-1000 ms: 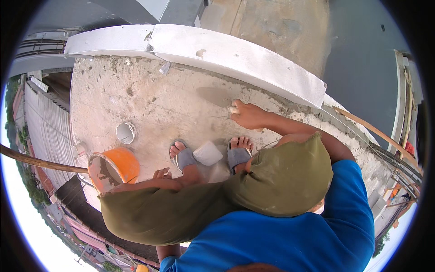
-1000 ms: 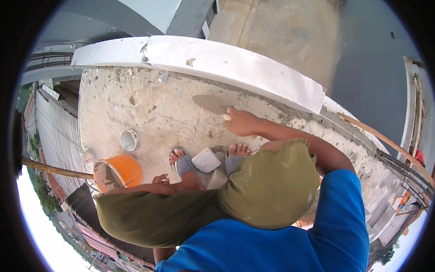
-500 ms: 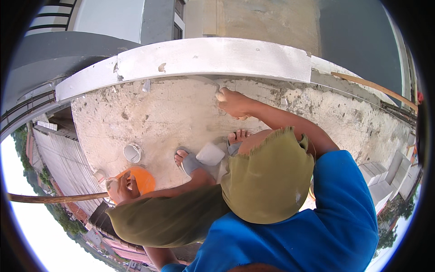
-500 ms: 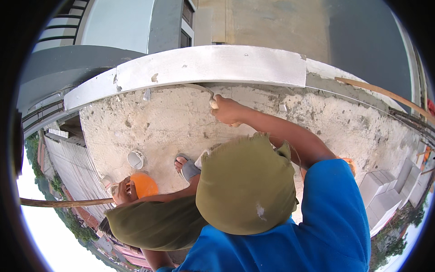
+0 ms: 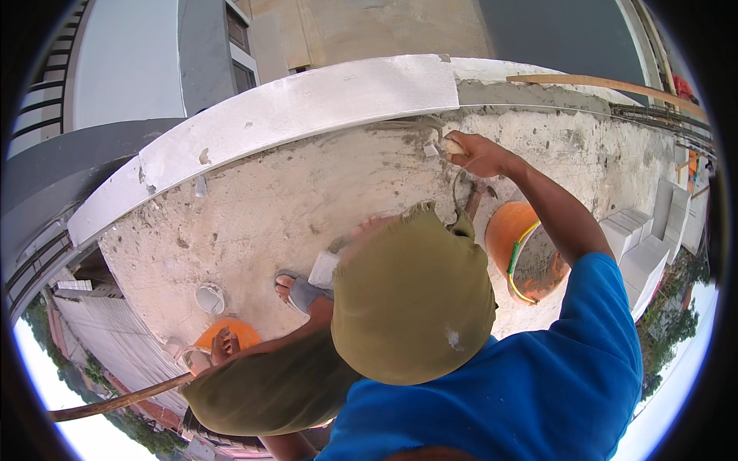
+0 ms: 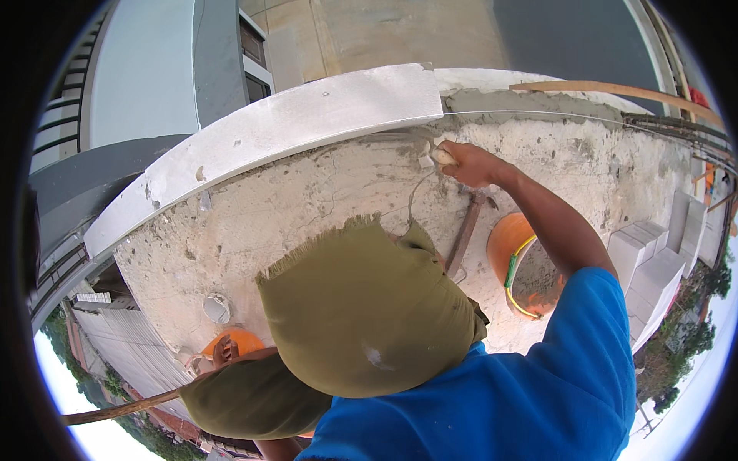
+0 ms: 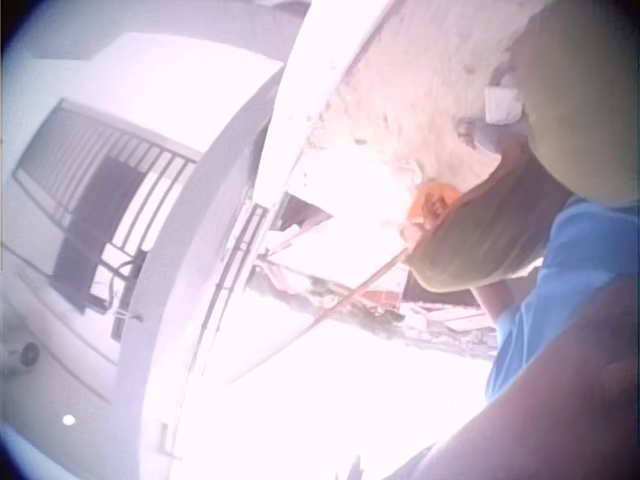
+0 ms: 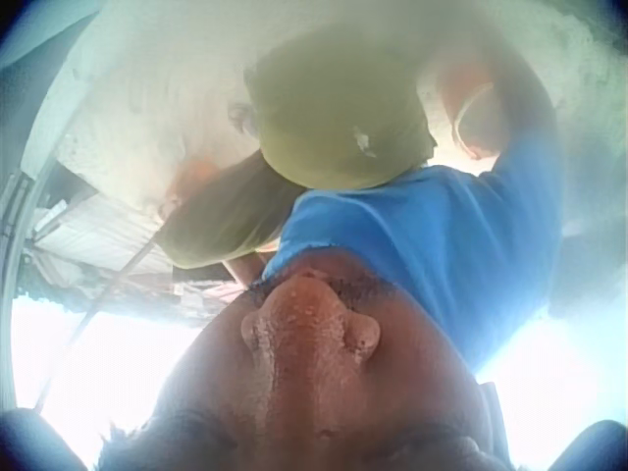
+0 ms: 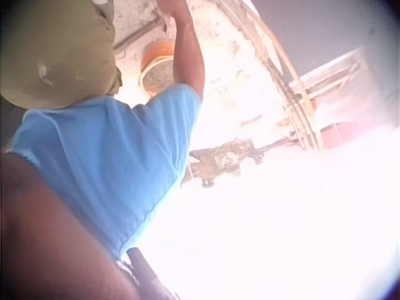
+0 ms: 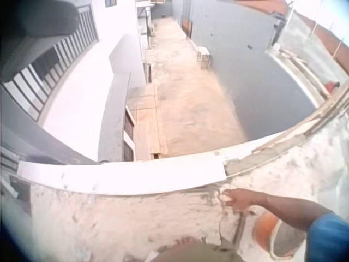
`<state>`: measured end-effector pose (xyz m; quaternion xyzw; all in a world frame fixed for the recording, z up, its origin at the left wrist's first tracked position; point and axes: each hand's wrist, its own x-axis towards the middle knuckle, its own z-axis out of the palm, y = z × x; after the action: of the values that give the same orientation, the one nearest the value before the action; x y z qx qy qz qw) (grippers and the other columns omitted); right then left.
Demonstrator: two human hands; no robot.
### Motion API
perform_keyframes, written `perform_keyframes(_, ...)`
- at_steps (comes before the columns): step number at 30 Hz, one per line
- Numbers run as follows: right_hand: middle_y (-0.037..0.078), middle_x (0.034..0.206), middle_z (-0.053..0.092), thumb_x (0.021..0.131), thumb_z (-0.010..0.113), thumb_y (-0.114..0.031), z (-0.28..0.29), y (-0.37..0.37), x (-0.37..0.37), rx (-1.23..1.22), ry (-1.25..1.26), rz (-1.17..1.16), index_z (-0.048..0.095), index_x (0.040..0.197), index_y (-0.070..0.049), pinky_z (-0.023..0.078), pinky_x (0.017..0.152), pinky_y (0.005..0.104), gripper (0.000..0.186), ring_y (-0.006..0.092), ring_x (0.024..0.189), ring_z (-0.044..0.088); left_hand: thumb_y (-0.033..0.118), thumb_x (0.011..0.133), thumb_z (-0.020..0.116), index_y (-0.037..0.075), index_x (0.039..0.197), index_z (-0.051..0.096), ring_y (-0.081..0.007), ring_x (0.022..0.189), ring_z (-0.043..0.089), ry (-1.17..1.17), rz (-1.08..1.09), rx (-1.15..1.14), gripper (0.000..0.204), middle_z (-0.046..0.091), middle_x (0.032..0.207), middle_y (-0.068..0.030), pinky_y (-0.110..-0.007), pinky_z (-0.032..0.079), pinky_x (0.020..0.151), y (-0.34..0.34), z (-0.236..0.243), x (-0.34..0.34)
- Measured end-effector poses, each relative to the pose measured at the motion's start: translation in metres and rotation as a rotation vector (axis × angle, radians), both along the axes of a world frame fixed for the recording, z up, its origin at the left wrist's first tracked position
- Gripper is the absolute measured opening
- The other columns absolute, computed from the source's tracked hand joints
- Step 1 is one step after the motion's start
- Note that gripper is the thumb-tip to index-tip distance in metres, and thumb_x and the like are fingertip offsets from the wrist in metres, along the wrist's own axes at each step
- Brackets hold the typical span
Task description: The person places white rectangular tiles onto a concrete ledge, applies cement mortar from a bucket using a trowel, and taps the tiles with a hammer to secure them. The person repeatedly scoops mortar, spreads it, and adjusts tiles along the ledge.
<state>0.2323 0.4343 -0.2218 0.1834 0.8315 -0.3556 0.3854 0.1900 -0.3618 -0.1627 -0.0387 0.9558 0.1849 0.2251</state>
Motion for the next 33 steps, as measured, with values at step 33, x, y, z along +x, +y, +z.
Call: perform_keyframes(33,0.027,0.143,0.066,0.109,0.057,-0.051,-0.035,-0.067,-0.075,0.094,0.187,0.202,0.054,0.155,-0.005,0.047,0.115,0.05,0.065,0.0448,0.134,0.062,0.027,0.106,0.073,0.001,0.132,0.071,-0.0259,0.101,0.078,-0.202,0.161,0.063,0.037,0.076,0.117,-0.0163,-0.037,0.063,0.089,-0.004,-0.025,-0.011)
